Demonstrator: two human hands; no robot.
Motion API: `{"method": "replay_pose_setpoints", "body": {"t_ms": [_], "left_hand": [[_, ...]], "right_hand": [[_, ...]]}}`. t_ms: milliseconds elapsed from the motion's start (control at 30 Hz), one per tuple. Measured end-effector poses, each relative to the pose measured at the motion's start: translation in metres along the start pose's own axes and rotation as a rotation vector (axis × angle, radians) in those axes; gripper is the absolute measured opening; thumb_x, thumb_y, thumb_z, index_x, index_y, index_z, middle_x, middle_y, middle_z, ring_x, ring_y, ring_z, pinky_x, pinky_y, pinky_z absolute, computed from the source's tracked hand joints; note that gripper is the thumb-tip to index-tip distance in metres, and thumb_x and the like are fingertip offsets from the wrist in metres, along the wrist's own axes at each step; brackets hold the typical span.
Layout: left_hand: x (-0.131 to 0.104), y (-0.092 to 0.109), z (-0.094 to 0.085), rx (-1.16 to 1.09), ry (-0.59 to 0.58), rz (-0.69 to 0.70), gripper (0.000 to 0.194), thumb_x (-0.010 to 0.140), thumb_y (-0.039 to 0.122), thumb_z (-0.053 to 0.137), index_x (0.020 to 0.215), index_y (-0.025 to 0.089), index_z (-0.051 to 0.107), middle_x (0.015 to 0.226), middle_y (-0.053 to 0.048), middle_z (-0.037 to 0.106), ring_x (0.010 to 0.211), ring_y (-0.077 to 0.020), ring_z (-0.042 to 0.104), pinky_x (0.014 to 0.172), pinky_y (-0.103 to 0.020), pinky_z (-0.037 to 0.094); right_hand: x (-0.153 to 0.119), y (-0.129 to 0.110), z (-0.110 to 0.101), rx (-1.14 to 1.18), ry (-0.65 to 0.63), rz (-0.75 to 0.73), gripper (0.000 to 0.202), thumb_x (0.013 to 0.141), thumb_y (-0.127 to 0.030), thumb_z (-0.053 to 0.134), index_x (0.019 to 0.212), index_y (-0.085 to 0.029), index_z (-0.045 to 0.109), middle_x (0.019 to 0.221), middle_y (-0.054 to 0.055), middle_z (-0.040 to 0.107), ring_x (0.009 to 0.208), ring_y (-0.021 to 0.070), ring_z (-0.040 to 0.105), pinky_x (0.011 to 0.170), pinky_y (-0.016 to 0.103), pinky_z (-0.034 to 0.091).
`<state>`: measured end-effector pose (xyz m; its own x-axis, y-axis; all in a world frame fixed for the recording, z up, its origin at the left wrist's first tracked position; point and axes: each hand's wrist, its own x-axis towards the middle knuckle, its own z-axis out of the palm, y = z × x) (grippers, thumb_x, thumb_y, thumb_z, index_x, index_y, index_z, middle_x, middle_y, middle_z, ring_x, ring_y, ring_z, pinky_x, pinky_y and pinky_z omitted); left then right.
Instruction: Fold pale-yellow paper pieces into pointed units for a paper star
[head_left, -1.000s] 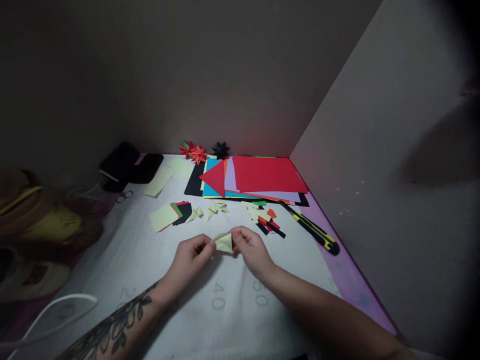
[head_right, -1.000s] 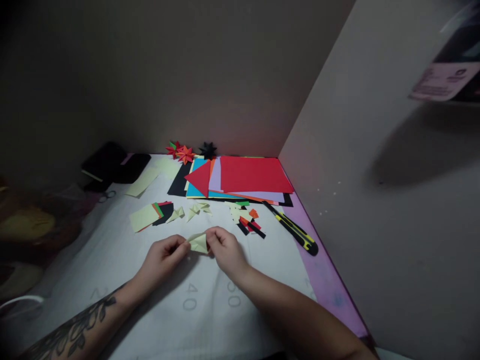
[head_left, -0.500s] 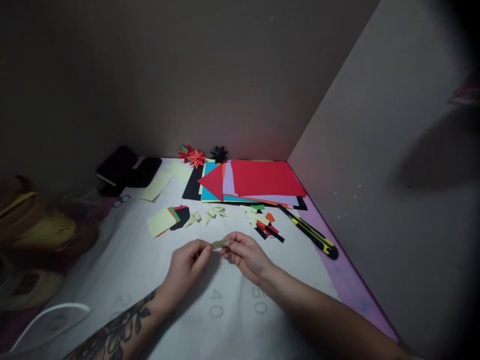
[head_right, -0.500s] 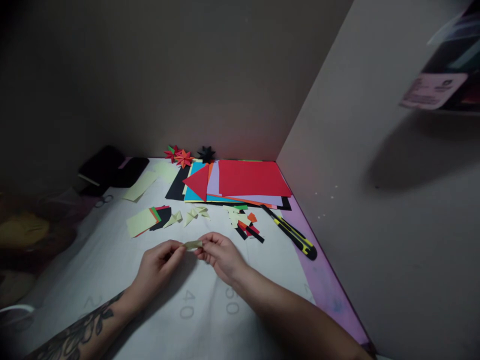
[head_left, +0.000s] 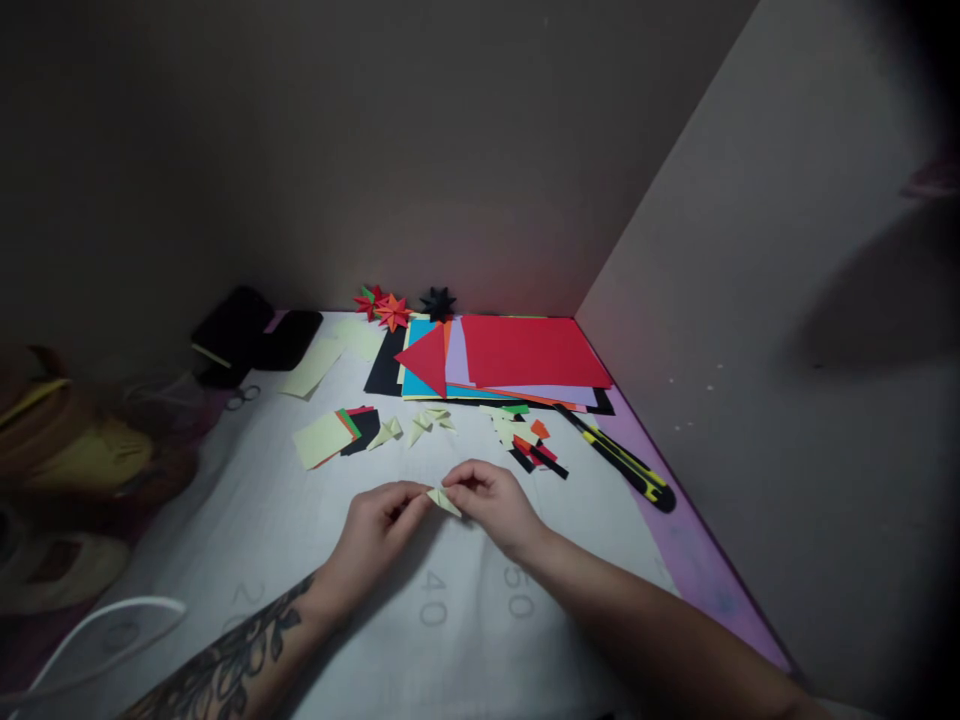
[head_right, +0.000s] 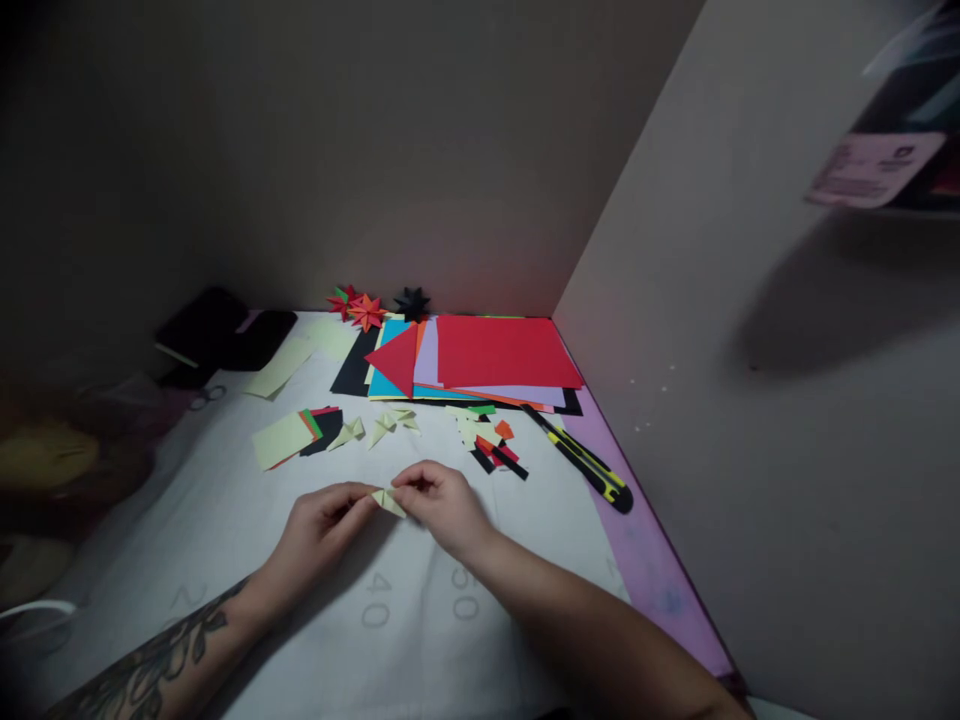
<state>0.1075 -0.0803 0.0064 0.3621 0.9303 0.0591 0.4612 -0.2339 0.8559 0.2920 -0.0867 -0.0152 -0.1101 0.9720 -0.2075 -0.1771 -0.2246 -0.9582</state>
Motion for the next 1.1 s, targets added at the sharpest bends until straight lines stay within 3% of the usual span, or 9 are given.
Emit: {"method": "replay_pose_setpoints", "body": {"t_ms": [233, 400, 533, 600, 733, 867, 1000, 1100], "left_hand": [[0.001, 0.001, -0.001, 0.042, -0.055, 0.138, 0.022, 0.090, 0.026, 0.053, 0.093, 0.019, 0.073, 0.087, -0.004, 0.075, 0.080, -0.0155, 0.067, 0.073, -0.023, 0.050], [0.003, 0.008, -0.002, -0.075, -0.064, -0.003, 0.025, 0.090, 0.029, 0.051, 0.089, 0.018, 0.074, 0.085, -0.004, 0.075, 0.078, -0.0167, 0.068, 0.071, -0.024, 0.052], [0.004, 0.010, -0.002, -0.177, -0.092, -0.104, 0.023, 0.086, 0.031, 0.055, 0.087, 0.016, 0.072, 0.077, -0.004, 0.074, 0.066, -0.0159, 0.067, 0.059, -0.024, 0.052], [0.003, 0.008, -0.003, -0.138, -0.066, -0.038, 0.019, 0.085, 0.029, 0.058, 0.091, 0.017, 0.072, 0.082, -0.004, 0.075, 0.070, -0.0163, 0.068, 0.064, -0.026, 0.054], [0.001, 0.004, -0.004, 0.035, -0.001, 0.302, 0.017, 0.085, 0.020, 0.060, 0.099, 0.020, 0.070, 0.092, -0.006, 0.074, 0.086, -0.0174, 0.067, 0.078, -0.030, 0.053], [0.000, 0.002, -0.003, 0.132, 0.084, 0.533, 0.017, 0.084, 0.013, 0.057, 0.095, 0.020, 0.069, 0.089, -0.007, 0.072, 0.083, -0.0172, 0.065, 0.078, -0.030, 0.052], [-0.001, 0.004, -0.003, 0.154, 0.129, 0.569, 0.015, 0.084, 0.010, 0.057, 0.090, 0.019, 0.068, 0.086, -0.007, 0.072, 0.080, -0.0168, 0.064, 0.076, -0.029, 0.052], [-0.002, 0.005, -0.003, 0.116, 0.117, 0.487, 0.014, 0.085, 0.015, 0.057, 0.091, 0.019, 0.069, 0.086, -0.007, 0.073, 0.081, -0.0172, 0.065, 0.076, -0.029, 0.052]], "right_hand": [[-0.004, -0.009, -0.003, -0.391, -0.015, -0.258, 0.008, 0.080, -0.022, 0.061, 0.078, -0.019, 0.067, 0.081, 0.001, 0.061, 0.074, 0.0141, 0.058, 0.067, 0.026, 0.045], [-0.008, -0.016, -0.002, -0.499, -0.049, -0.311, 0.011, 0.083, -0.019, 0.056, 0.074, -0.019, 0.063, 0.078, 0.000, 0.059, 0.074, 0.0139, 0.057, 0.068, 0.025, 0.043], [-0.009, -0.015, -0.002, -0.448, -0.084, -0.226, 0.011, 0.082, -0.021, 0.057, 0.073, -0.019, 0.062, 0.077, 0.001, 0.058, 0.072, 0.0139, 0.055, 0.064, 0.024, 0.043], [-0.009, -0.013, -0.003, -0.365, -0.108, -0.150, 0.010, 0.082, -0.024, 0.057, 0.074, -0.019, 0.061, 0.073, 0.000, 0.057, 0.067, 0.0132, 0.053, 0.060, 0.024, 0.041], [-0.008, -0.010, -0.002, -0.240, -0.144, -0.046, 0.011, 0.081, -0.027, 0.058, 0.074, -0.018, 0.058, 0.066, -0.002, 0.054, 0.059, 0.0110, 0.048, 0.056, 0.023, 0.038], [-0.009, -0.011, 0.001, -0.213, -0.156, -0.038, 0.012, 0.079, -0.029, 0.061, 0.073, -0.018, 0.058, 0.066, -0.003, 0.054, 0.059, 0.0104, 0.047, 0.056, 0.023, 0.037], [-0.008, -0.012, 0.003, -0.116, -0.211, 0.013, 0.021, 0.077, -0.037, 0.065, 0.074, -0.017, 0.058, 0.061, -0.004, 0.051, 0.054, 0.0095, 0.045, 0.053, 0.023, 0.034], [-0.007, -0.012, 0.002, -0.051, -0.238, 0.049, 0.026, 0.075, -0.042, 0.067, 0.075, -0.017, 0.058, 0.060, -0.004, 0.053, 0.053, 0.0095, 0.046, 0.053, 0.023, 0.035]]}}
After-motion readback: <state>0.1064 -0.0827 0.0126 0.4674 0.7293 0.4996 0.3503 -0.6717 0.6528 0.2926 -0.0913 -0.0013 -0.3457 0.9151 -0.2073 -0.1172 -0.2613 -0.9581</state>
